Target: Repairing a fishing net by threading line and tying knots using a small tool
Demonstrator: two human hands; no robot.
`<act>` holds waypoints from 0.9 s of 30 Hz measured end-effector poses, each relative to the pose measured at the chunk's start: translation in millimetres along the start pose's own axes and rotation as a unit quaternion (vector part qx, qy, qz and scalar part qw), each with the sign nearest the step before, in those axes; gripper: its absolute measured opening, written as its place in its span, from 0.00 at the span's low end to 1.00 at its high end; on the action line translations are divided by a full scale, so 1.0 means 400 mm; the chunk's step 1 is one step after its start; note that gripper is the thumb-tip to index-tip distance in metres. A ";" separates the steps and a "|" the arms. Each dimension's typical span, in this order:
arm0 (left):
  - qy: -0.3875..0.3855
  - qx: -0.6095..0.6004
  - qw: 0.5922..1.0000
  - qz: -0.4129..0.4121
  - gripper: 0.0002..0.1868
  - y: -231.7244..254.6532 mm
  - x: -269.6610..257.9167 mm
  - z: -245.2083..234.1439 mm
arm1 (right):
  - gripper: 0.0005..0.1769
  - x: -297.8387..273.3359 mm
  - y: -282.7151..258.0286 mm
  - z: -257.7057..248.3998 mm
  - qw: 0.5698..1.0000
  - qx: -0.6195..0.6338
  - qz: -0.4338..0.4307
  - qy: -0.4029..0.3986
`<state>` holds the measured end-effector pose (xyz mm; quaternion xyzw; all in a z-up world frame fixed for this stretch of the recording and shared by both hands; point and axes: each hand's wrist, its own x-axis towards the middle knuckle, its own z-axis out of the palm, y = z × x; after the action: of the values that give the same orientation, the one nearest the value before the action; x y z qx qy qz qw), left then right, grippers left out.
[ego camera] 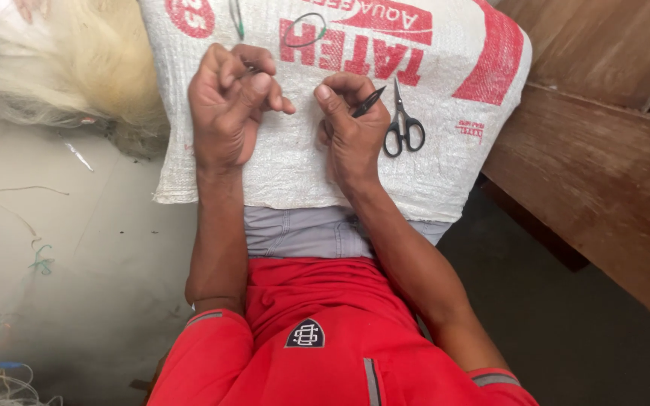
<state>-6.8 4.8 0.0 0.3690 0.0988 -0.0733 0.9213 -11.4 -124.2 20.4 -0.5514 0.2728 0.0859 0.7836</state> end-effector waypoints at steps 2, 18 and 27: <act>-0.001 0.014 1.000 0.014 0.14 -0.001 0.003 0.005 | 0.07 0.002 0.001 -0.005 1.000 0.006 -0.002 0.003; -0.015 0.071 0.996 0.050 0.16 0.021 -0.027 0.030 | 0.09 0.006 -0.014 -0.028 0.997 -0.031 -0.029 -0.070; -0.051 0.115 0.990 0.063 0.17 0.022 -0.058 0.098 | 0.15 -0.033 -0.148 -0.128 0.922 -0.325 -0.169 -0.121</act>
<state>-22.3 -14.6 38.9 0.4737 0.0189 -0.0452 0.8793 -13.7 -191.1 63.0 -0.7992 0.0354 0.1025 0.5912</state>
